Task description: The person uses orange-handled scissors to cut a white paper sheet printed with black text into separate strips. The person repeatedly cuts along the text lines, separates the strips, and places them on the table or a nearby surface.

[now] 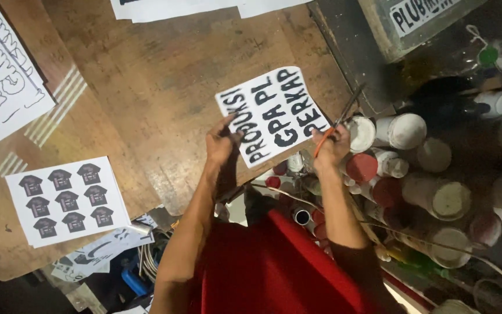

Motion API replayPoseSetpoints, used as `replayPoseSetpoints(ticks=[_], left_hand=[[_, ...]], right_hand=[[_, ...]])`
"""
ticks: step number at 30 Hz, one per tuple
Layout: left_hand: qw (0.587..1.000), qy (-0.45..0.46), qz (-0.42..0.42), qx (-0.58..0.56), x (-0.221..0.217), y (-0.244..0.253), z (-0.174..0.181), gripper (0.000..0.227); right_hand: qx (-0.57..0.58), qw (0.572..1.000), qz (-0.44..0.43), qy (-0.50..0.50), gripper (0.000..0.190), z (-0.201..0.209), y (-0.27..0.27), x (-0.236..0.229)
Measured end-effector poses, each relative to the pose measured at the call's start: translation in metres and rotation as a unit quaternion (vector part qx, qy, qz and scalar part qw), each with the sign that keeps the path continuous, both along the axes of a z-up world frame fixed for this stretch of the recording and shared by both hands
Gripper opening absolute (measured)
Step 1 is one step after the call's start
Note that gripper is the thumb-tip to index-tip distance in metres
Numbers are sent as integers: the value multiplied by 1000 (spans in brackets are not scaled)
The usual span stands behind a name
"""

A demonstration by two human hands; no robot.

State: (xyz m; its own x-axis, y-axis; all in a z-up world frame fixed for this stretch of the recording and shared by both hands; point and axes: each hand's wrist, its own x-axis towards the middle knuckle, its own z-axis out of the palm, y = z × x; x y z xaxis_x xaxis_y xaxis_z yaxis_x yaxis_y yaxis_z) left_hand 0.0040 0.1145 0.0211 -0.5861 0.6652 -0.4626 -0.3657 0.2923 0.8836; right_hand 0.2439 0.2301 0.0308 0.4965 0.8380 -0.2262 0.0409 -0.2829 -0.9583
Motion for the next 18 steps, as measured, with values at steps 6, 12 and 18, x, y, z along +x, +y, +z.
replayPoseSetpoints(ticks=[6,12,18], left_hand=[[996,-72,-28,34,-67,28,19,65],[960,2,-279,-16,-57,18,47,45],[976,-178,1,-126,-3,-4,61,56]], right_hand=[[-25,961,271,46,76,17,82,3],[19,881,454,133,43,45,166,-55],[189,831,517,-74,51,78,158,-77]])
